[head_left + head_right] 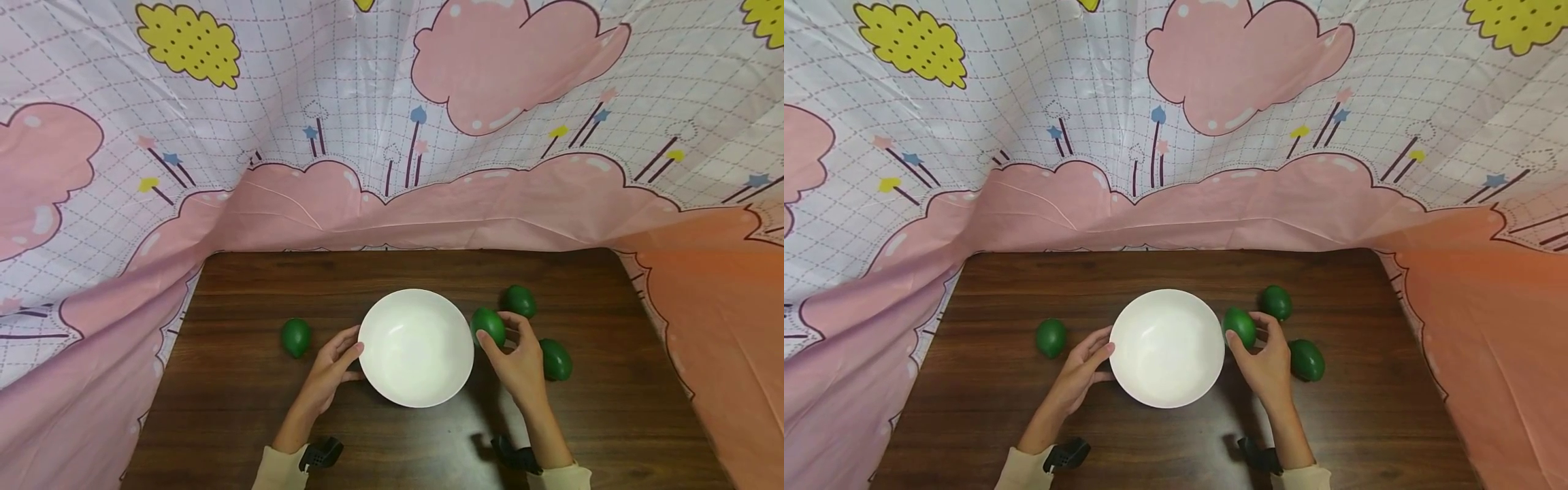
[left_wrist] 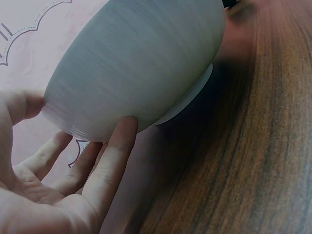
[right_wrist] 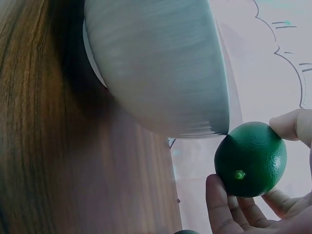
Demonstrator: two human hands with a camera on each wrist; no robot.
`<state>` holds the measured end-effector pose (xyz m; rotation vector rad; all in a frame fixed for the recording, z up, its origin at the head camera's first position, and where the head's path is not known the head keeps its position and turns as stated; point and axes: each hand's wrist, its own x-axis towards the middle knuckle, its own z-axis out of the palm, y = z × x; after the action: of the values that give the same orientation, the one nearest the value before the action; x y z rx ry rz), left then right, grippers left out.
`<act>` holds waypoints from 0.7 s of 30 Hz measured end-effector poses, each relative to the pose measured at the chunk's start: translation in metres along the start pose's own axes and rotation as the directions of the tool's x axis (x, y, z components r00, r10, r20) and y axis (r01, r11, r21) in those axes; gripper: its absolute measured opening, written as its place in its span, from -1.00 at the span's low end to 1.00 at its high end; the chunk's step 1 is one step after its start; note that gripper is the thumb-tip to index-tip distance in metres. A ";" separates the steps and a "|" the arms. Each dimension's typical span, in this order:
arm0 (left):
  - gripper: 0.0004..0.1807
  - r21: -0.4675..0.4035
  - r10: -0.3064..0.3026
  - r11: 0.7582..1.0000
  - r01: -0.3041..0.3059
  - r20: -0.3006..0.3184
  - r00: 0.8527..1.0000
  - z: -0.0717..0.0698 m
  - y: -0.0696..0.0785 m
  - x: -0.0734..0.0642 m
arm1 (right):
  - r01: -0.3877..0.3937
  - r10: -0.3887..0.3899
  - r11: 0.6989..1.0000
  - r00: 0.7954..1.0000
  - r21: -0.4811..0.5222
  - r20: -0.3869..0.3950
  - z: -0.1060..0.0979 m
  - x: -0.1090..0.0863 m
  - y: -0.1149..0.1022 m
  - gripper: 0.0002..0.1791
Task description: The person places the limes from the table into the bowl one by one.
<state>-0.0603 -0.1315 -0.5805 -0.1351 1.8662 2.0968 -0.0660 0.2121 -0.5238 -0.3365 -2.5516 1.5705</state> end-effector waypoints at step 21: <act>-0.42 -0.005 0.022 1.000 -0.022 0.012 1.000 -0.001 -0.002 0.000 | 0.079 -0.080 0.996 0.997 -0.045 -0.019 0.005 -0.006 -0.012 -0.40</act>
<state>-0.0598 -0.1323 -0.5820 -0.1027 1.8636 2.1122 -0.0632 0.2012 -0.5148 -0.2509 -2.5539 1.4778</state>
